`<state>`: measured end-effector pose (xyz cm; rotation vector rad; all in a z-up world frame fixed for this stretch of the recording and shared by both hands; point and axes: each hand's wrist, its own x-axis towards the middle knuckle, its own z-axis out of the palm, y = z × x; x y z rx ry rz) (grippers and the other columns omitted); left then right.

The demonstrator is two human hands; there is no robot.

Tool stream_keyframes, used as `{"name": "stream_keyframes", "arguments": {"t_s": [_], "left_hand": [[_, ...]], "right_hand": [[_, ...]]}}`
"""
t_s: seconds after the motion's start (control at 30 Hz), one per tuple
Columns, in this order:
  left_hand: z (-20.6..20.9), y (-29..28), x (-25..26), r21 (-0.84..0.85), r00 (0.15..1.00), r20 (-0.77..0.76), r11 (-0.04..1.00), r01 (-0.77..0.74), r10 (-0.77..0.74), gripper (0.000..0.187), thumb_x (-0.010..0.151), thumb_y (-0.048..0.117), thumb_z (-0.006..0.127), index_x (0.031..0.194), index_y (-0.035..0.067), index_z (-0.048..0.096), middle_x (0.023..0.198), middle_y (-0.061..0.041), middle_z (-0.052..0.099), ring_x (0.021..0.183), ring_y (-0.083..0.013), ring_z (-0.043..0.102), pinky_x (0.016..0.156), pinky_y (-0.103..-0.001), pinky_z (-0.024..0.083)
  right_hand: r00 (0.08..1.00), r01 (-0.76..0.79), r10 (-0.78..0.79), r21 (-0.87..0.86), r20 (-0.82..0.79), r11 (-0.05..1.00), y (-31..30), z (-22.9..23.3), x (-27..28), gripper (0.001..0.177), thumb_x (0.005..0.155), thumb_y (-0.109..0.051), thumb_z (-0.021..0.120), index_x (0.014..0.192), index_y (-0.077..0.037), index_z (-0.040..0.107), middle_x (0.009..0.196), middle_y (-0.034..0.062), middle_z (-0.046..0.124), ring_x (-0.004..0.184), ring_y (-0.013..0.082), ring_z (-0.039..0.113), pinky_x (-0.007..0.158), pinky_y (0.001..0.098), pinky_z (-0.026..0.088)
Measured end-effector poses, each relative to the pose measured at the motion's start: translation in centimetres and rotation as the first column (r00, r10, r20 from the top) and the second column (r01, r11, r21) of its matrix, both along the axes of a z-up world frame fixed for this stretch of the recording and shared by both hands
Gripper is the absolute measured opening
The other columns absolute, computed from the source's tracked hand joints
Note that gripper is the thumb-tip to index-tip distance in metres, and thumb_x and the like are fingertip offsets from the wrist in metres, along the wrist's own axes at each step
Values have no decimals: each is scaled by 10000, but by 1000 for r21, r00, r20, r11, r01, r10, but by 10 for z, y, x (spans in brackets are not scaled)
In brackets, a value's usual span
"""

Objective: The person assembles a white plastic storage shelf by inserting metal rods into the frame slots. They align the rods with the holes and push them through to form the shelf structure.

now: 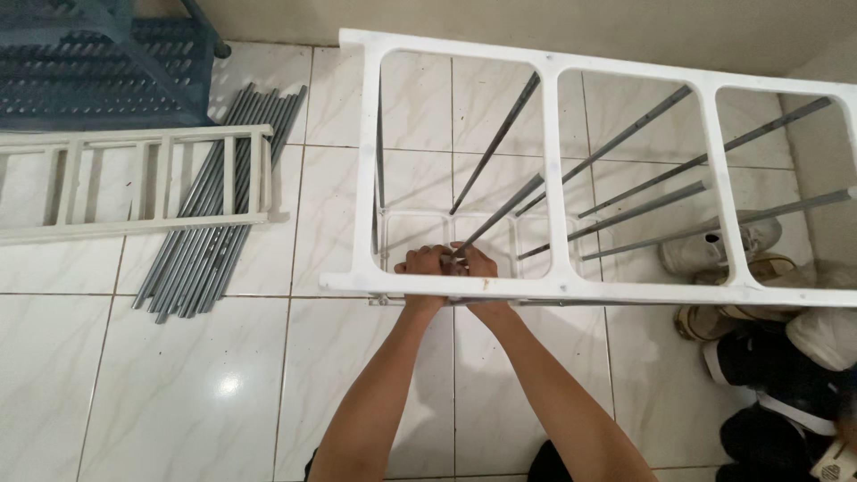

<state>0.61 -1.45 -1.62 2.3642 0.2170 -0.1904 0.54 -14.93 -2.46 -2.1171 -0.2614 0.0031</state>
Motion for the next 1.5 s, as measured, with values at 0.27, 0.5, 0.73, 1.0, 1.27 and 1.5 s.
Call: {"name": "stream_keyframes", "arguments": {"t_s": [0.27, 0.5, 0.73, 1.0, 1.27, 1.5], "left_hand": [[-14, 9, -49, -105, 971, 227, 990, 98, -72, 272, 875, 15, 601, 1111, 92, 713, 1094, -122, 724, 1073, -321, 634, 900, -503, 476], [-7, 8, -71, -6, 958, 260, 992, 128, -123, 280, 818, 37, 646, 1080, 97, 724, 1065, -85, 700, 1090, -310, 590, 950, -491, 400], [-10, 5, -82, 60, 894, 419, 988, 145, -157, 249, 839, 60, 666, 1083, 103, 681, 1069, -58, 674, 1058, -274, 595, 978, -514, 349], [-12, 20, -80, -36, 900, 436, 999, -3, 19, 143, 899, 59, 680, 1033, 93, 644, 1049, -66, 663, 990, -305, 584, 881, -452, 438], [-12, 43, -58, -253, 890, 340, 942, -223, 302, 242, 906, -63, 570, 1107, 21, 675, 1049, -135, 666, 995, -319, 623, 862, -426, 507], [-7, 47, -55, -236, 929, 287, 957, -167, 232, 260, 930, -19, 592, 1147, 32, 725, 1056, -124, 716, 977, -311, 633, 875, -416, 523]], "right_hand": [[990, -29, 4, -176, -138, 984, -10, 6, -56, 381, 774, 52, 693, 1150, 6, 655, 1108, 208, 678, 1033, 372, 670, 867, 444, 555], [1000, -25, 24, -124, -10, 992, 0, 15, -67, 172, 782, 50, 685, 935, 12, 753, 986, 190, 728, 984, 386, 653, 876, 477, 531], [996, 82, -71, -222, 56, 971, -15, 3, -48, 107, 828, 18, 678, 918, 20, 736, 999, 199, 724, 969, 413, 635, 865, 477, 525], [970, 232, -244, -277, -9, 932, -32, 10, -24, 290, 855, -64, 747, 1104, 43, 646, 1090, 242, 646, 1015, 430, 578, 874, 487, 488], [972, 184, -142, -227, 187, 956, 0, 7, -59, 208, 872, -53, 754, 993, 23, 602, 1017, 194, 573, 1006, 389, 546, 874, 469, 475], [986, -71, 115, -314, 124, 947, 36, 11, -37, 285, 788, 10, 726, 1065, -47, 763, 988, 120, 663, 972, 343, 580, 868, 446, 501]]}}
